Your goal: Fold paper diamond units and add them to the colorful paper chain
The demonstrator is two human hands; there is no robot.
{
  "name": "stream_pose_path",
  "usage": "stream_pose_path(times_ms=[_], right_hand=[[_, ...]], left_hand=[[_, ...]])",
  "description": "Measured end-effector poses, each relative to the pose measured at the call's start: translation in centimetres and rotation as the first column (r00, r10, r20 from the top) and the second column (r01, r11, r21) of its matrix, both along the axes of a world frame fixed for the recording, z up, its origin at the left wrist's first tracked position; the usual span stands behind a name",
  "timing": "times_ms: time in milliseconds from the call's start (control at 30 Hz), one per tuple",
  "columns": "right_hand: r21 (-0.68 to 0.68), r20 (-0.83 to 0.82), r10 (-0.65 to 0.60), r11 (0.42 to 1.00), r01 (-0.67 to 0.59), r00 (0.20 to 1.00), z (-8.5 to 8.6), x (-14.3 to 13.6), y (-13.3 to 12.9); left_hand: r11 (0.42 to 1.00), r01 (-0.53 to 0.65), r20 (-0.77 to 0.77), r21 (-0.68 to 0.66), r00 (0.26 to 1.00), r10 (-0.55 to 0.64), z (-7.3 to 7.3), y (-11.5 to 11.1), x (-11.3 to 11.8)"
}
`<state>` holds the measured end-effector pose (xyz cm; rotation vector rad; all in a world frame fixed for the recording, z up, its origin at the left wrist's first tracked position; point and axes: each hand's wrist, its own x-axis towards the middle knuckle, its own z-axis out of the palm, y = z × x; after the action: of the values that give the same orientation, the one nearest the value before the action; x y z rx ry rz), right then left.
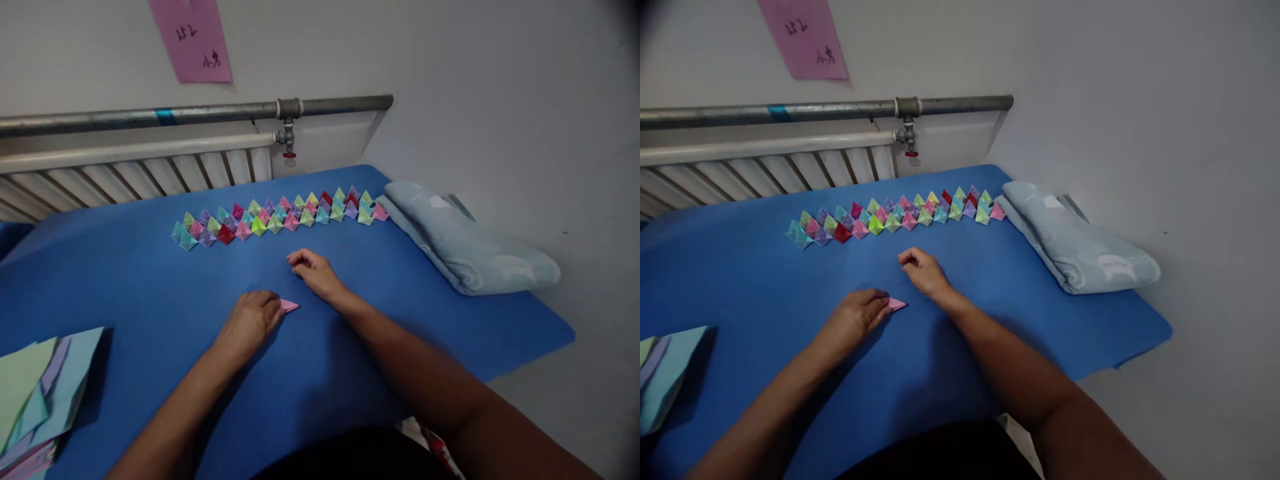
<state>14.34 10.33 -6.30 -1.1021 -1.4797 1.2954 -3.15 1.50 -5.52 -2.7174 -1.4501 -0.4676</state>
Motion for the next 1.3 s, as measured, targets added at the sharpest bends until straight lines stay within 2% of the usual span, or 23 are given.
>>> stream_pose_path(times_ms=[167,267,333,433,500,567,667,767,867,967,1100,1233,1300], right_hand=[[-0.033,-0.044,-0.001,0.999,-0.001,0.999,0.2,0.4,0.3],[-0.056,-0.051,-0.002,0.998,-0.001,0.999,0.4,0.6,0.3],[-0.064,-0.049,-0.008,0.998,0.005,0.999,0.5,0.7,0.4],[-0.070,-0.043,-0.037,0.997,0.034,0.998,1.0,1.0,0.0],[-0.064,-0.037,-0.053,0.997,0.051,0.998,1.5,1.1,-0.8],[-0.037,-0.022,-0.045,0.998,0.044,0.999,2.2,1.0,-2.0],[0.016,0.002,-0.001,1.000,0.001,1.000,2.7,0.3,-3.8],[0.034,0.012,0.049,0.998,-0.049,0.999,2.7,-0.6,-4.7],[-0.052,-0.045,0.085,0.995,-0.087,0.995,2.2,-1.1,-4.4],[-0.194,-0.139,0.139,0.967,-0.165,0.980,1.9,-1.2,-3.7],[-0.323,-0.218,0.269,0.887,-0.330,0.938,1.6,-1.0,-3.0],[-0.363,-0.272,0.312,0.843,-0.398,0.910,1.7,-0.8,-2.9],[-0.359,-0.267,0.338,0.834,-0.419,0.902,1.8,-0.6,-2.8]], left_hand=[[0.996,-0.084,-0.146,0.032,0.985,0.088,0.2,-0.7,1.3],[0.984,-0.174,-0.202,-0.033,0.966,0.164,0.9,-0.7,2.2],[0.968,-0.226,-0.187,-0.108,0.961,0.204,1.5,-0.4,2.5],[0.935,-0.295,-0.076,-0.198,0.955,0.285,2.3,0.4,2.3],[0.913,-0.336,0.072,-0.231,0.930,0.361,2.8,1.1,1.9],[0.897,-0.360,0.224,-0.256,0.881,0.417,3.0,1.5,1.6],[0.881,-0.371,0.434,-0.292,0.770,0.468,2.8,1.4,1.5],[0.887,-0.331,0.572,-0.323,0.678,0.462,2.3,0.8,1.8],[0.888,-0.261,0.615,-0.377,0.647,0.451,2.1,0.4,1.8],[0.883,-0.186,0.638,-0.431,0.630,0.444,2.3,0.2,1.5],[0.883,-0.082,0.652,-0.462,0.644,0.401,2.5,0.1,0.7],[0.864,0.007,0.663,-0.504,0.643,0.382,2.6,0.1,0.1],[0.839,0.025,0.673,-0.544,0.610,0.419,2.6,0.1,-0.1]])
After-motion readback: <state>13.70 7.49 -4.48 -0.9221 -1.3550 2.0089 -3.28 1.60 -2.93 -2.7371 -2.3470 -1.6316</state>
